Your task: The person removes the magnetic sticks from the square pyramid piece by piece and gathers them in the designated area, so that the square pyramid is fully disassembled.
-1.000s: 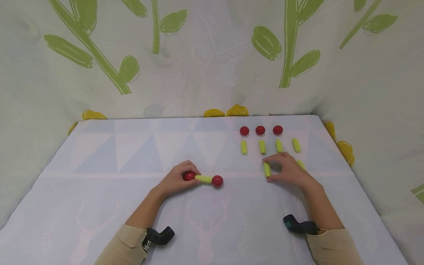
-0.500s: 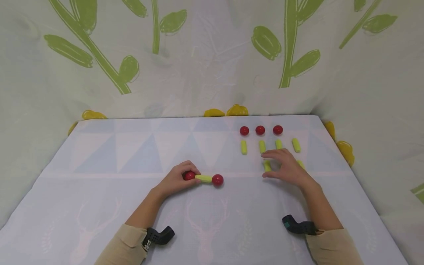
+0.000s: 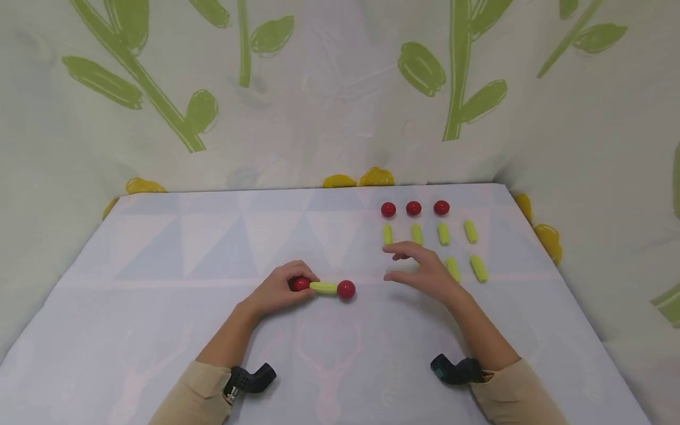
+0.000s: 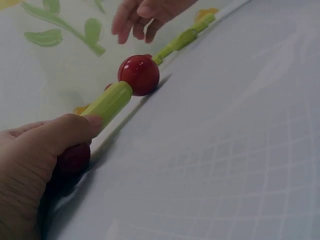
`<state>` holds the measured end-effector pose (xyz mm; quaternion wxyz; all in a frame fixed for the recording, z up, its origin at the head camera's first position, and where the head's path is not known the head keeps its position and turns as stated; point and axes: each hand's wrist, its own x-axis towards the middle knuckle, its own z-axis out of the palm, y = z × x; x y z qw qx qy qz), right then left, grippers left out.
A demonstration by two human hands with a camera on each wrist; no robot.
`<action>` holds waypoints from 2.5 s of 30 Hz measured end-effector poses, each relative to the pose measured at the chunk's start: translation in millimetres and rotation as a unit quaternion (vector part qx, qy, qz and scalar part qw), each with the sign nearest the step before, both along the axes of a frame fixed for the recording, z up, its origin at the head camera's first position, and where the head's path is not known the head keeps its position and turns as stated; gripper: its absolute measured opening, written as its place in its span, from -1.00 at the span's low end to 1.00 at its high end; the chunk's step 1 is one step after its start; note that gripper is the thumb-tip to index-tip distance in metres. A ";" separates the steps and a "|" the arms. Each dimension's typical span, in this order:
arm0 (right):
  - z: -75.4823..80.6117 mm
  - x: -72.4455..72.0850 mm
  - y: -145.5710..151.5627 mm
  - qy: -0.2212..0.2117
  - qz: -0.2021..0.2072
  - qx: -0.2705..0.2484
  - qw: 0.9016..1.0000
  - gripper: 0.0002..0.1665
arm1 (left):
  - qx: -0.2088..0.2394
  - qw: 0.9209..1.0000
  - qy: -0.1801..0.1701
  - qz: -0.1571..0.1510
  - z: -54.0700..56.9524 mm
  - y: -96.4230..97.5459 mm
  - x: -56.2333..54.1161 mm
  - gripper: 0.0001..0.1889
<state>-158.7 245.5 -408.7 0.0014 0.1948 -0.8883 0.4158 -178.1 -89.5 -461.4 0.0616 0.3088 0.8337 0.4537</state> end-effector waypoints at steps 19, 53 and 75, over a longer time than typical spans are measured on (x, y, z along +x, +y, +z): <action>-22.2 -4.2 -81.9 -0.162 0.079 -0.017 0.983 -0.51 | 0.034 0.999 -0.010 0.029 2.9 -0.9 0.3 -0.80; -23.9 -8.1 -72.5 -0.207 0.050 0.000 0.977 -0.65 | 0.009 0.999 -0.004 0.043 -0.8 0.6 0.3 -0.81; -12.9 -16.5 -40.2 -0.142 -0.049 -0.104 0.983 -0.42 | 0.034 0.997 0.071 0.017 -4.2 -3.3 2.8 -0.62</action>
